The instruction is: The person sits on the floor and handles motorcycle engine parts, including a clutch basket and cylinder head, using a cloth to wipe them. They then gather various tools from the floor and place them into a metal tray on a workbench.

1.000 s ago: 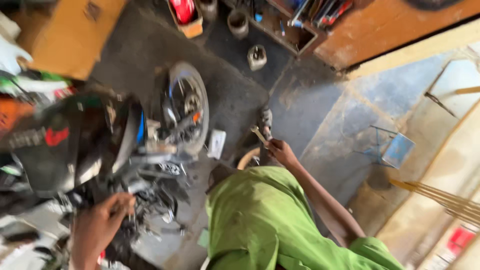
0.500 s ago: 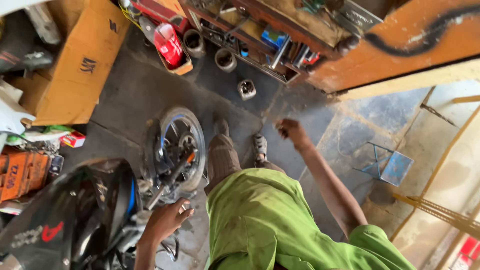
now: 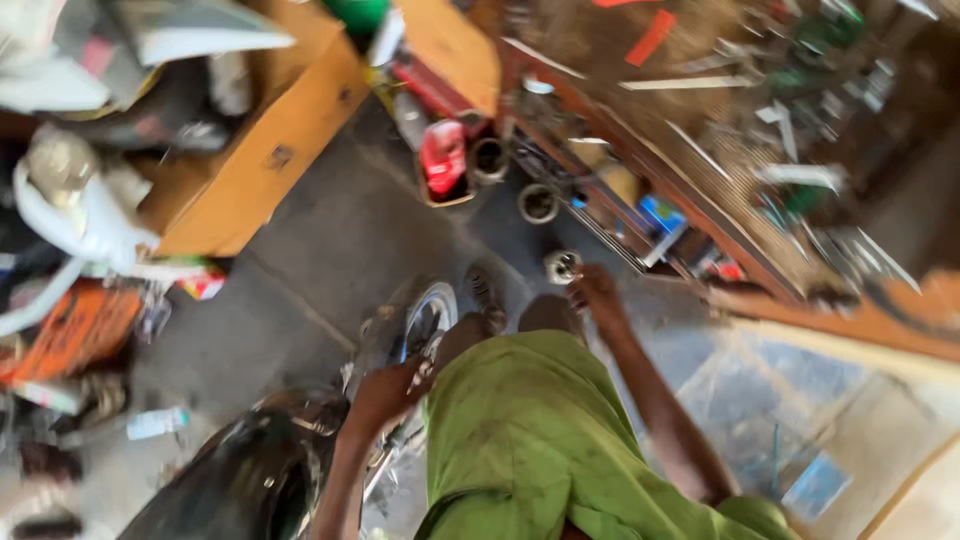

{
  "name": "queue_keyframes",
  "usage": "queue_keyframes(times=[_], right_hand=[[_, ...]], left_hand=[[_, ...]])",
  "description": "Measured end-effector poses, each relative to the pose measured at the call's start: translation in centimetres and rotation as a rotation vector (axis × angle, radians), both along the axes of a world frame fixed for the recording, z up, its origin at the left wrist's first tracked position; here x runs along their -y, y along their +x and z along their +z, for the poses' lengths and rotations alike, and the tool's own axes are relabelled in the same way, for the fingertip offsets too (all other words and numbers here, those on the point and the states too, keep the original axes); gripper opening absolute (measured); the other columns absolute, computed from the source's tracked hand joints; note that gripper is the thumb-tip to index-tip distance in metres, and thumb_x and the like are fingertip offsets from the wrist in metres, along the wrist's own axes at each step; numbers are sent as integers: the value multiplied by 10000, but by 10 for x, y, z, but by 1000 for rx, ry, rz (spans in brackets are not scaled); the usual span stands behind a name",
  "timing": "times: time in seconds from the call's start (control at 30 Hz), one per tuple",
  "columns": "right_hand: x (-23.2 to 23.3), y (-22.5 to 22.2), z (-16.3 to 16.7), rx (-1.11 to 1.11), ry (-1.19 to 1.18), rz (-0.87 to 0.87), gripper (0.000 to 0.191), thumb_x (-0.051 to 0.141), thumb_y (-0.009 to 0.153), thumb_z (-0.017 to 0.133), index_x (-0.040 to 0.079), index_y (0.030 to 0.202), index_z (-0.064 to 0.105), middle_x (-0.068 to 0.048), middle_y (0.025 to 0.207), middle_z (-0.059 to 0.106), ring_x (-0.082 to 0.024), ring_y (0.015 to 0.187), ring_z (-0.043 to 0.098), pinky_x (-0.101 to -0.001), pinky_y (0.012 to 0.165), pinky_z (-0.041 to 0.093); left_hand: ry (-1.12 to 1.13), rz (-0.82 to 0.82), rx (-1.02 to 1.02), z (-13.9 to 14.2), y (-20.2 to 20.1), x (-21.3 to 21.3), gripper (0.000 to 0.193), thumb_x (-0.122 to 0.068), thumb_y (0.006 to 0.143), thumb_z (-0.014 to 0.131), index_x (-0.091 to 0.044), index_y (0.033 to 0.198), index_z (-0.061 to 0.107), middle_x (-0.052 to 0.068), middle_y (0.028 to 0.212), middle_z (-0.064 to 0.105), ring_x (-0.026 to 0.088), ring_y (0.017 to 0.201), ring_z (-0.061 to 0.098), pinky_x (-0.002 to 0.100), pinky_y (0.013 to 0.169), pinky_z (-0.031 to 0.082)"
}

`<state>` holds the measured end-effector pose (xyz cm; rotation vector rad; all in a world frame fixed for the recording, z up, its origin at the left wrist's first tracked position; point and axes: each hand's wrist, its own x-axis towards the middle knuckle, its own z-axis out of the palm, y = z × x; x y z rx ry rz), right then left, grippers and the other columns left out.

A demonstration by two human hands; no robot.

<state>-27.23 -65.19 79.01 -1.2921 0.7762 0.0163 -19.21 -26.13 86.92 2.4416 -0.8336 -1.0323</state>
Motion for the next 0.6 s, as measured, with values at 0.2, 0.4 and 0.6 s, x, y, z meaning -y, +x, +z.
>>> queue_keyframes(times=[0.2,0.4,0.6], right_hand=[[-69,72,4,69,-102,996,423,330,1020,630,113,1369,527,-68,939,736,-181,822,702,-362,713,572],[-25,195,-6,74,-596,1188,366,281,995,625,79,1298,595,-97,881,739,-202,765,710,-373,699,561],[-35,366,-10,57,-469,1091,260,258,1069,555,76,1234,641,-76,881,726,-136,751,686,-308,671,550]], left_hand=[[108,163,30,8,48,-4,495,-445,939,616,-197,1363,557,196,899,725,427,827,693,563,719,523],[101,460,-6,-9,79,-9,465,-422,946,632,-117,1293,578,211,916,741,424,876,705,579,766,534],[-66,805,310,-3,94,-14,473,-393,927,655,-83,1280,601,247,1057,716,451,904,704,534,764,567]])
